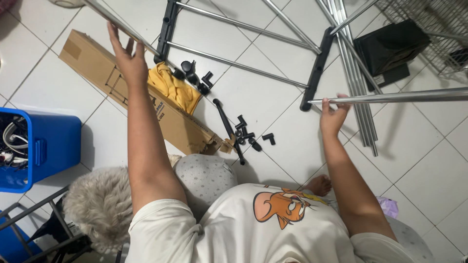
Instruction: The person assembles a metal frame structure on a tiled floor. They connect silver metal poles into black plastic crossbars and attach black plastic feet to the ends of the poles.
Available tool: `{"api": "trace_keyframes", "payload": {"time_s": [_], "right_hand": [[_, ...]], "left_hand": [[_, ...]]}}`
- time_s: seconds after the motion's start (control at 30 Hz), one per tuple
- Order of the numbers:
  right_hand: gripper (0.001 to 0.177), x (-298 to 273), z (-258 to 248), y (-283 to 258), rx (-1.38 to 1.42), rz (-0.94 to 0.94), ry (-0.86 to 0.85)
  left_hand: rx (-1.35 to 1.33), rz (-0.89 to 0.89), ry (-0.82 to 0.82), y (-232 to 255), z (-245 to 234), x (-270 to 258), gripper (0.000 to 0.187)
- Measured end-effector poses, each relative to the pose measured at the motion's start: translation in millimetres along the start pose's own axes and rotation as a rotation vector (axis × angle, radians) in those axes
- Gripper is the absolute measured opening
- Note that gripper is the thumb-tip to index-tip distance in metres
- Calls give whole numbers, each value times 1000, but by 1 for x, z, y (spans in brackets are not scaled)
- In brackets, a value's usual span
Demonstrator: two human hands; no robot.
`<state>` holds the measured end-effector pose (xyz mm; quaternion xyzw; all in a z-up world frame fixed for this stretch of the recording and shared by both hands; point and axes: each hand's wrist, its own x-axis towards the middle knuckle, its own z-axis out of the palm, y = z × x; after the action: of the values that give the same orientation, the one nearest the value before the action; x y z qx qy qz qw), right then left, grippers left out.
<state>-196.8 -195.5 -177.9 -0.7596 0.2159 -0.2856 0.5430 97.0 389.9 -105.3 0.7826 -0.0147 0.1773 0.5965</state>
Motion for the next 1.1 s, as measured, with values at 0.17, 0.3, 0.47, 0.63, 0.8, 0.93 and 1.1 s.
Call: {"api": "trace_keyframes", "payload": {"time_s": [0.17, 0.3, 0.47, 0.63, 0.8, 0.93, 1.1], "right_hand": [[51, -82, 16, 44, -533, 72, -148], [64, -135, 45, -18, -755, -96, -940], [85, -159, 83, -56, -891, -181, -1147], [68, -153, 96, -12, -834, -279, -1032], [60, -119, 110, -1, -765, -173, -864], [59, -117, 122, -30, -816, -322, -1055], [68, -145, 134, -45, -928, -562, -1509]], "left_hand": [[478, -56, -124, -18, 29, -66, 78], [632, -256, -906, 14, 53, -136, 61], [1061, 347, -1545, 45, 89, -177, 58], [1162, 812, -1587, 54, 111, -187, 80], [1360, 577, -1669, 26, 116, -183, 78], [1272, 564, -1429, -38, 108, -174, 41], [1210, 559, -1364, -71, 94, -172, 33]]}}
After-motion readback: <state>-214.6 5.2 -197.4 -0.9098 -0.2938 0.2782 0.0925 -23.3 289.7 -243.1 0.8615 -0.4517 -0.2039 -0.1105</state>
